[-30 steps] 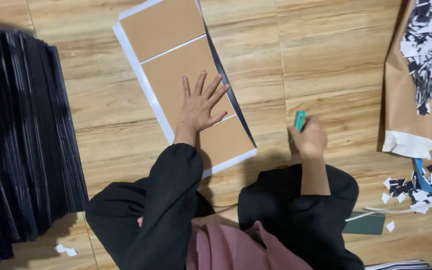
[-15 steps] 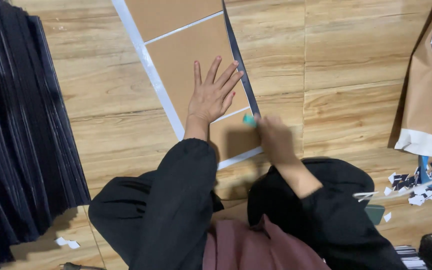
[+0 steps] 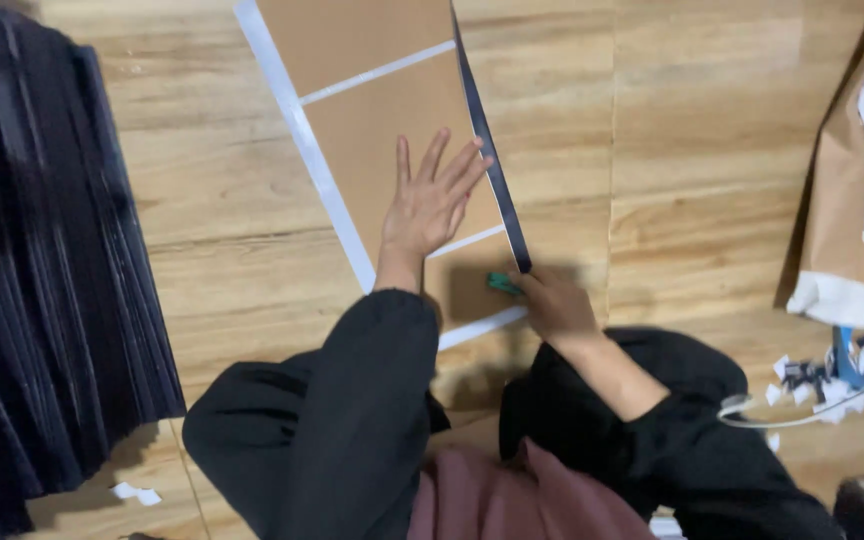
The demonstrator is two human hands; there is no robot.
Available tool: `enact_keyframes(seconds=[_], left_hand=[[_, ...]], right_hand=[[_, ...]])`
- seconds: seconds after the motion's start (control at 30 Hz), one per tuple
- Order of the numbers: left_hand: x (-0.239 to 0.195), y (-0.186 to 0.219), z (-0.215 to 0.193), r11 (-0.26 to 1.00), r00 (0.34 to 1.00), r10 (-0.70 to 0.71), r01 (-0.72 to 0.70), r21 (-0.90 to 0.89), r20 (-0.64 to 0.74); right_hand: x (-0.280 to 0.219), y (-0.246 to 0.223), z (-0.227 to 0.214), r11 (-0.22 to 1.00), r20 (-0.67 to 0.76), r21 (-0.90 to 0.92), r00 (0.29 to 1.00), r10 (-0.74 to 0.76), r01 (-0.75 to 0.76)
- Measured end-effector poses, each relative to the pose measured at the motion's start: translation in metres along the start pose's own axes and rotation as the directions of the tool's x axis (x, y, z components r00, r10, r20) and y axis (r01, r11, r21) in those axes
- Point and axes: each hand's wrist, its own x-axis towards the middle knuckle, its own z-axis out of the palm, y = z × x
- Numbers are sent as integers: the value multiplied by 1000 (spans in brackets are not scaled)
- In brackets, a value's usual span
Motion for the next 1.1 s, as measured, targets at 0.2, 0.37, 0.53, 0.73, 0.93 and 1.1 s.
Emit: enact_keyframes(seconds=[0.2,0.37,0.53,0.73,0.93,1.1], left_hand=[[-2,4,8,1000,1000,-4,4,18,-23],[-5,5,10,998,998,-2,5,60,-55],[0,2,8,999,998,-1,3,35,-68],[2,3,7,998,998,-8,12,68,-66],[3,1,10,1000,995,-16,15,-9,-95],[-4,2,17,998,997,10,-5,70,-74]], right_hand=[[69,13,-4,975,-483,24,856,-183,222],[47,4,7,915,-358,-359,878,-317,184],[96,35,20,990,-453,-27,881,-138,142],[65,39,30,951,-358,205,922,-145,229],[182,-5,-16,973,-562,129,822,-86,190],[192,2,-20,954,-427,164,890,-160,250]])
